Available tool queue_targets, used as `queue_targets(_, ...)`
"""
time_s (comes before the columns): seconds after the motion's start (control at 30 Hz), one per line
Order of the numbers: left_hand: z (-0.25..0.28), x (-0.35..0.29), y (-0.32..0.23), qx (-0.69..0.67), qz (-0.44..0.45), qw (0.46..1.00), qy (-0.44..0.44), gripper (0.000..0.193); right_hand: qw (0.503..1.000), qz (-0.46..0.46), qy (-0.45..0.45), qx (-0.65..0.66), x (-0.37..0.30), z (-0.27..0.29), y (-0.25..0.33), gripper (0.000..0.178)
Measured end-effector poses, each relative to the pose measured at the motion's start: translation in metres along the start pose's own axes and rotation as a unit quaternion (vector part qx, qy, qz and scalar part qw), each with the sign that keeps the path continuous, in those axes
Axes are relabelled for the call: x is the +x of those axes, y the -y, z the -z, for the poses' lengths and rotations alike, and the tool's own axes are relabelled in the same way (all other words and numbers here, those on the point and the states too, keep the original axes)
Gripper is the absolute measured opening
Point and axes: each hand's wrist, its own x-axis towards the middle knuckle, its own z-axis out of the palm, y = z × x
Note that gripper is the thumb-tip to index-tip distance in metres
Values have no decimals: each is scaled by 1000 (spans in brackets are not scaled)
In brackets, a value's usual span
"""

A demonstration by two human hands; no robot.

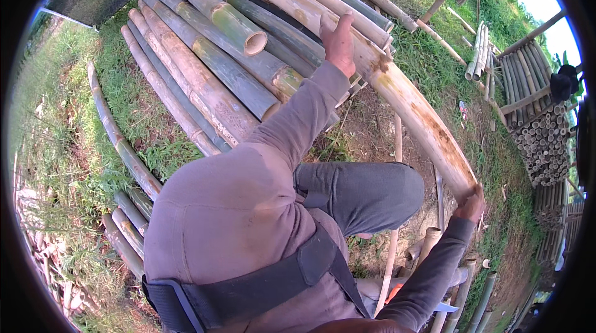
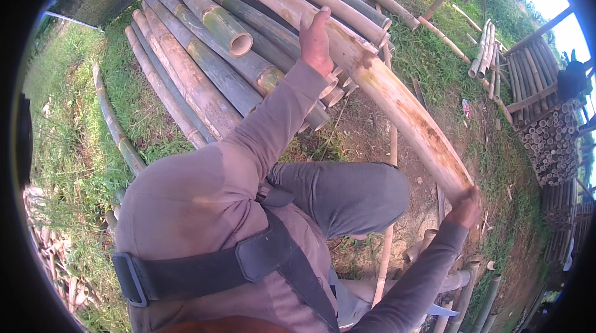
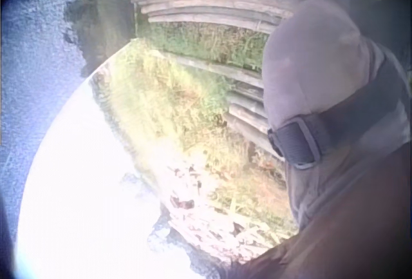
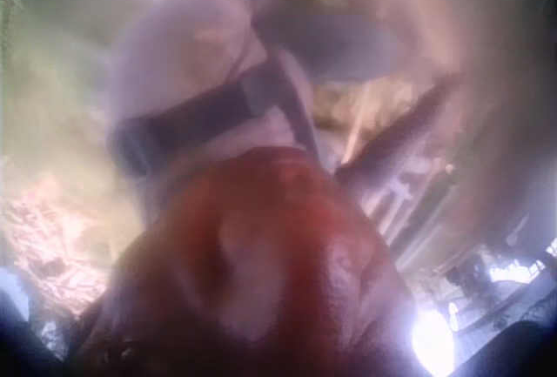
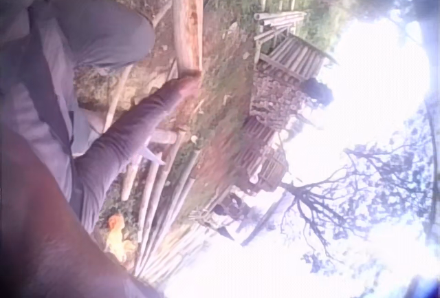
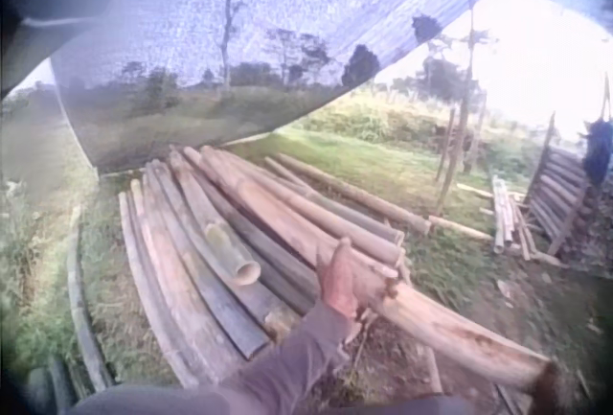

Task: The person uses a hand saw to cut long bamboo poles into shorter sections. They position each pole on a support, saw through it, and then move the cut pieces aside. The process is repeated with multiple bamboo poles.

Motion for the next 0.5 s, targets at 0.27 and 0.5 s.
queue_targets(0.27,13,-42,16,285,-103,906,296,38,913,244,238,-226,-93,-204,13,49)
queue_targets(0.5,46,-60,111,324,98,841,423,37,961,100,-32,-256,-197,-4,-65,30)
